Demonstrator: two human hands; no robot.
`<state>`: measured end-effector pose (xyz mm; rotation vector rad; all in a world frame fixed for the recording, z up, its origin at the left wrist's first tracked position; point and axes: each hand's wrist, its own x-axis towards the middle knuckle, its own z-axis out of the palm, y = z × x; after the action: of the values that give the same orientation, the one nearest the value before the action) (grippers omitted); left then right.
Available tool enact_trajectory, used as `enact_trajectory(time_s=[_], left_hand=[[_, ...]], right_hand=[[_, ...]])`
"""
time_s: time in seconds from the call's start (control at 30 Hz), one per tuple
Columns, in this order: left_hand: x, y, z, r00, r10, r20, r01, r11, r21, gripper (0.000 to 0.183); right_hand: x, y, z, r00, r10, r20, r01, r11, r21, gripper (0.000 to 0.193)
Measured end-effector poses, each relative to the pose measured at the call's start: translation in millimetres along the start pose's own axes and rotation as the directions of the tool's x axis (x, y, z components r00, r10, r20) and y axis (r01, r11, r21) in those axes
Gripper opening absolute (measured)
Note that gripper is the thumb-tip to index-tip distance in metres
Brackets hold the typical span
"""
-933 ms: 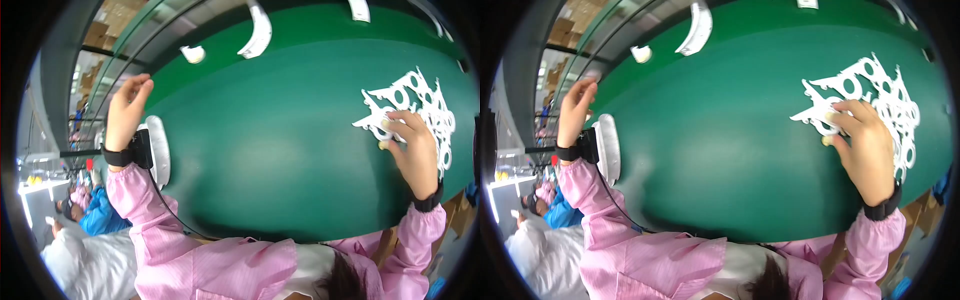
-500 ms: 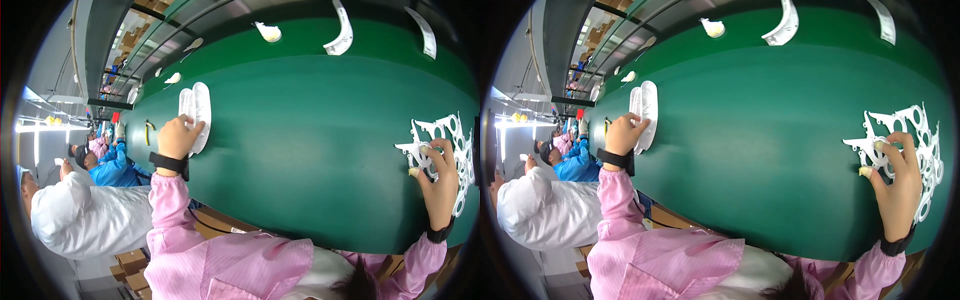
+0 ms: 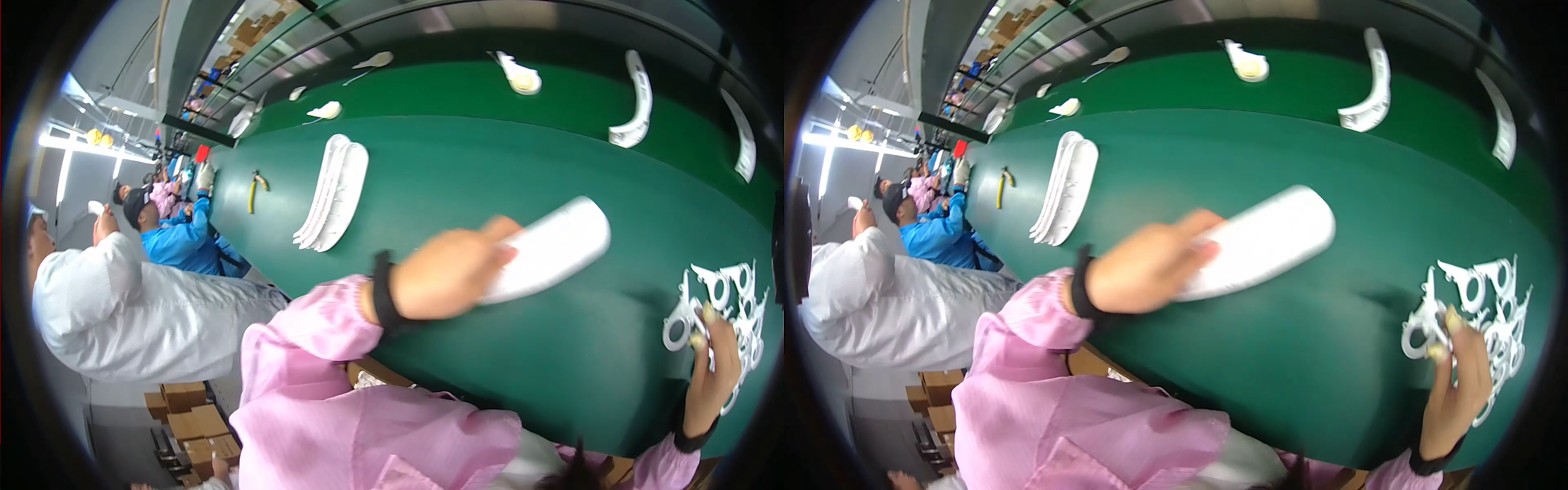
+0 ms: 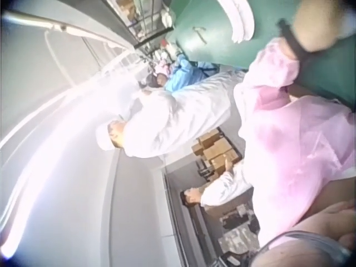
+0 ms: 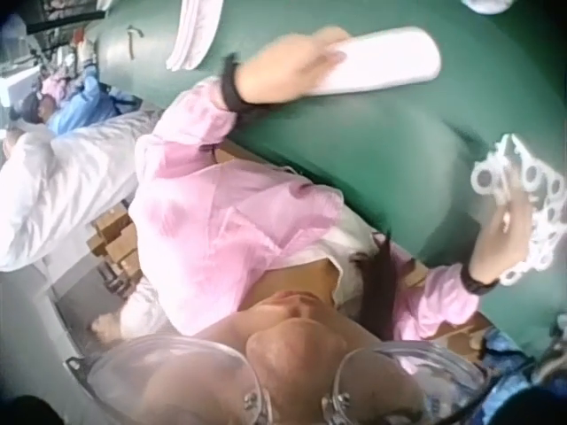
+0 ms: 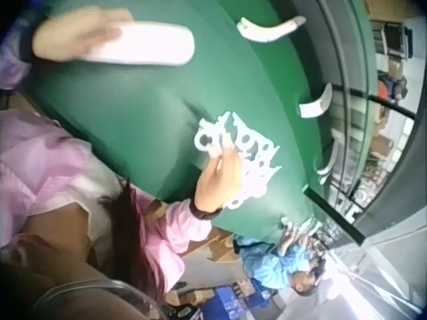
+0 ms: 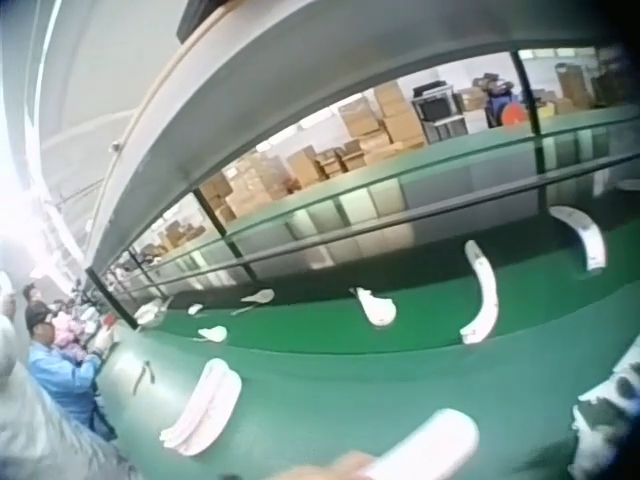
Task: The person is assembling white plastic covers for a device on a factory line, including applying glue and attaching mesh or filter components.
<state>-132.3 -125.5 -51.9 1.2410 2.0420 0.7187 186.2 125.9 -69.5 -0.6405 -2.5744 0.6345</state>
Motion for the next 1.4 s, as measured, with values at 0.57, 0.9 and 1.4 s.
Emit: enact_trajectory(time_s=[0.57,0.9,1.4], left_hand=[[9.7,7.5,42.0,0.897,0.413,0.157,-0.436,0.885,0.165,0.088],[-3.8,-3.3,38.7,0.962,0.198,0.186,-0.211,0.976,0.051,0.082],[15.9,11.7,57.9,0.964,0.150,0.218,-0.182,0.974,0.134,0.085]], right_hand=[[53.5,-94.7,24.3,0.937,-0.349,0.022,0.346,0.934,0.084,0.020],[51.7,-90.2,58.9,0.984,-0.072,0.160,0.063,0.996,0.057,0.019],[43.7,-59.1,70.4,0.986,-0.129,0.109,0.127,0.992,0.025,0.025]])
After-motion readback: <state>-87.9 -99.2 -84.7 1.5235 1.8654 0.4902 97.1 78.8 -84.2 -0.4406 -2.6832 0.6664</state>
